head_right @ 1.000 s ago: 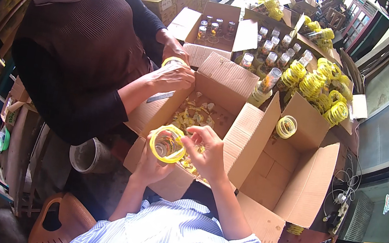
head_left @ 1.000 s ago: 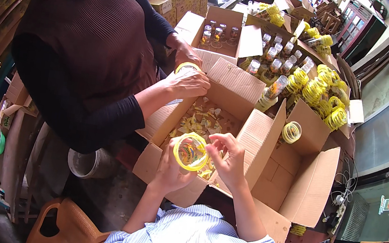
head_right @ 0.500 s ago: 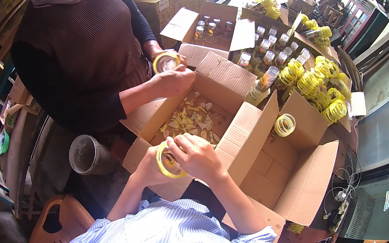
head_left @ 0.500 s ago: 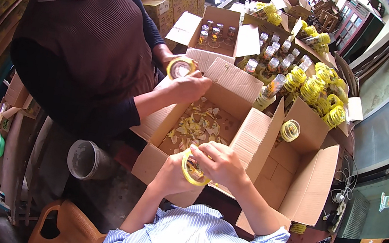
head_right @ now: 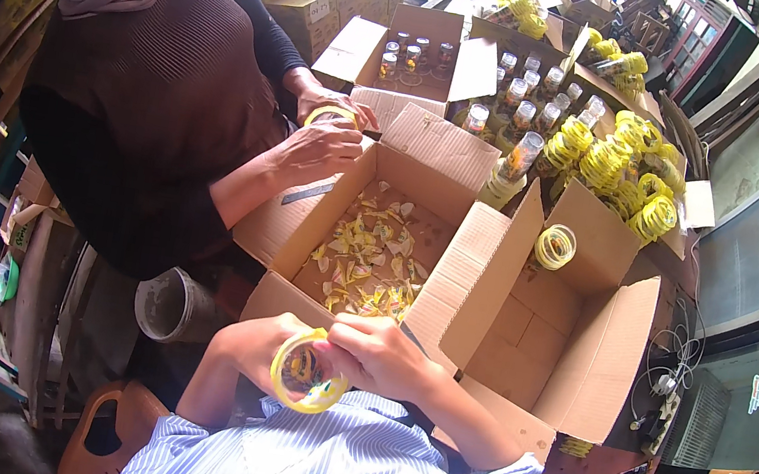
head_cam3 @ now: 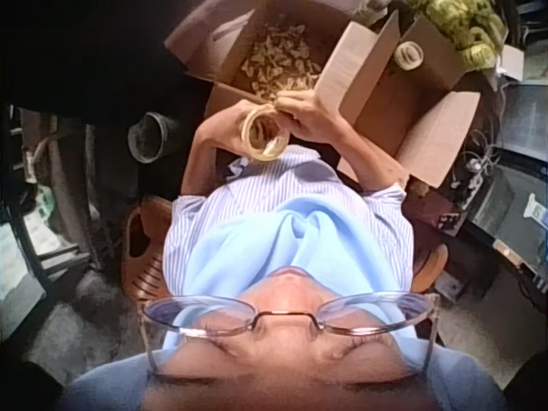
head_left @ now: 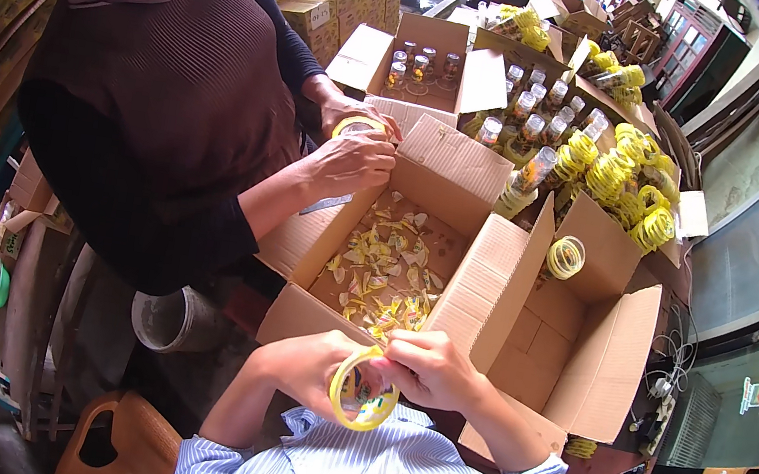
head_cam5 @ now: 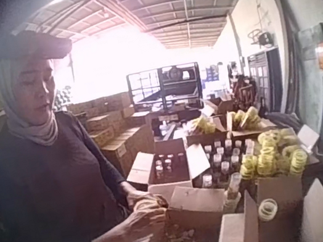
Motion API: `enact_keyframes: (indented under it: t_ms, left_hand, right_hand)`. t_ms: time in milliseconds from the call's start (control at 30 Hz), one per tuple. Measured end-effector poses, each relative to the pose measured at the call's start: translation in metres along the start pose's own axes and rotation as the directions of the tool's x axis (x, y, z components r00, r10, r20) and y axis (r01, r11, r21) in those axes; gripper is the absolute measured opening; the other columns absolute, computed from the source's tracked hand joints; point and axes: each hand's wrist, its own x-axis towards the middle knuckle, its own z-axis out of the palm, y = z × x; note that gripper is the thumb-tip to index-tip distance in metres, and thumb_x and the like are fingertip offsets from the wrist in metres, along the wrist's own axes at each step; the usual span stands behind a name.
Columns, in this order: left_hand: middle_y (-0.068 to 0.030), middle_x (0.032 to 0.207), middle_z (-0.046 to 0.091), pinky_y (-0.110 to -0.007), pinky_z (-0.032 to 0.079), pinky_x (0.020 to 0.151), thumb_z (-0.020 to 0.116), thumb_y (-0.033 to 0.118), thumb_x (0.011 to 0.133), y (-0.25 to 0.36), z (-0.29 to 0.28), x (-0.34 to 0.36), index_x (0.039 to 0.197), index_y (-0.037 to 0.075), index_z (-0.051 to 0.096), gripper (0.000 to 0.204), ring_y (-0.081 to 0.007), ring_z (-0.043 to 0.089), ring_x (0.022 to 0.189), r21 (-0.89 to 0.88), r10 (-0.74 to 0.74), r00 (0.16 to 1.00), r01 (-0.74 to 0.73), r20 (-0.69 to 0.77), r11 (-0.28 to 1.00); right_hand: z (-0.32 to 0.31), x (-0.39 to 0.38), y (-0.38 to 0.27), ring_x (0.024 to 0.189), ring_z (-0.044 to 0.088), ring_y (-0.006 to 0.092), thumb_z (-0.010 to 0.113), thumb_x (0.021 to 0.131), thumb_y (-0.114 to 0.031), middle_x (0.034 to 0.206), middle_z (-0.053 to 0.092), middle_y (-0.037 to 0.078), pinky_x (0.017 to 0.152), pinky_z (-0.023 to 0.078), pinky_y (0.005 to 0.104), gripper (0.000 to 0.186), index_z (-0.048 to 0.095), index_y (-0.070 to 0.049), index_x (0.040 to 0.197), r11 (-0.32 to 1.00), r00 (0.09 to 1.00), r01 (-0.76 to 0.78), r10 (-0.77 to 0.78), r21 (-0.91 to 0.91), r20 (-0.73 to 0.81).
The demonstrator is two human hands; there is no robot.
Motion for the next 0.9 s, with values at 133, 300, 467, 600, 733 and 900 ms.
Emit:
enact_keyframes:
  t_ms: [133, 300, 467, 600, 733, 900]
  left_hand:
    - [-0.0069, 0.085, 0.064, -0.029, 0.051, 0.072, 0.078, 0.018, 0.062, -0.004, 0.008, -0.001, 0.092, 0.004, 0.059, 0.038, -0.0199, 0.064, 0.076, 0.024, 0.087, 0.993, -0.085, -0.075, 0.996]
    - [-0.0066, 0.082, 0.064, -0.029, 0.051, 0.067, 0.078, 0.017, 0.058, -0.016, 0.015, 0.001, 0.09, 0.006, 0.061, 0.038, -0.02, 0.064, 0.071, 0.141, 0.126, 0.959, -0.092, -0.253, 0.986]
    - [-0.0065, 0.079, 0.063, -0.03, 0.05, 0.064, 0.079, 0.017, 0.057, -0.022, 0.018, 0.003, 0.088, 0.007, 0.061, 0.037, -0.0219, 0.062, 0.068, 0.276, 0.196, 0.916, -0.099, -0.35, 0.956]
    - [-0.0076, 0.079, 0.062, -0.032, 0.05, 0.065, 0.079, 0.017, 0.057, -0.021, 0.02, 0.005, 0.089, 0.007, 0.059, 0.039, -0.0245, 0.062, 0.069, 0.239, 0.167, 0.9, -0.073, -0.403, 0.968]
    - [-0.0111, 0.083, 0.061, -0.032, 0.049, 0.067, 0.079, 0.02, 0.057, -0.017, 0.008, 0.005, 0.094, 0.004, 0.057, 0.046, -0.0274, 0.062, 0.073, 0.242, 0.062, 0.95, 0.014, -0.305, 0.97]
    - [-0.0101, 0.085, 0.059, -0.031, 0.049, 0.07, 0.076, 0.021, 0.06, -0.006, 0.001, 0.009, 0.098, 0.002, 0.055, 0.047, -0.0241, 0.06, 0.075, 0.222, 0.111, 0.944, -0.042, -0.31, 0.974]
  right_hand:
    - [0.005, -0.005, -0.001, 0.046, 0.049, 0.0214, 0.06, 0.081, -0.002, 0.058, 0.05, 0.01, 0.042, 0.037, 0.0306, 0.014, 0.054, 0.0, 0.068, 0.993, 0.99, -0.042, 0.056, 0.11, -0.127]
    - [0.014, -0.004, 0.004, 0.047, 0.05, 0.0173, 0.06, 0.082, 0.0, 0.057, 0.052, 0.009, 0.043, 0.037, 0.0274, 0.015, 0.055, 0.002, 0.068, 0.99, 0.94, -0.114, 0.134, 0.082, -0.313]
    - [0.016, 0.001, 0.007, 0.048, 0.051, 0.0168, 0.06, 0.083, -0.001, 0.059, 0.054, 0.01, 0.044, 0.037, 0.0267, 0.015, 0.056, 0.003, 0.069, 0.99, 0.916, -0.142, 0.14, 0.021, -0.376]
    - [0.011, 0.004, 0.009, 0.05, 0.051, 0.0213, 0.063, 0.083, -0.011, 0.059, 0.05, 0.009, 0.046, 0.04, 0.0313, 0.021, 0.053, -0.001, 0.068, 0.984, 0.926, -0.179, 0.167, -0.004, -0.339]
    - [-0.008, 0.017, -0.007, 0.065, 0.058, 0.0222, 0.059, 0.085, -0.034, 0.073, 0.054, 0.008, 0.054, 0.045, 0.0335, 0.03, 0.055, -0.004, 0.08, 0.888, 0.986, -0.15, 0.169, -0.435, 0.006]
    - [-0.014, 0.022, -0.007, 0.067, 0.057, 0.0183, 0.062, 0.08, -0.028, 0.072, 0.052, 0.003, 0.057, 0.044, 0.0289, 0.022, 0.054, -0.009, 0.074, 0.638, 0.999, 0.037, -0.003, -0.769, 0.046]
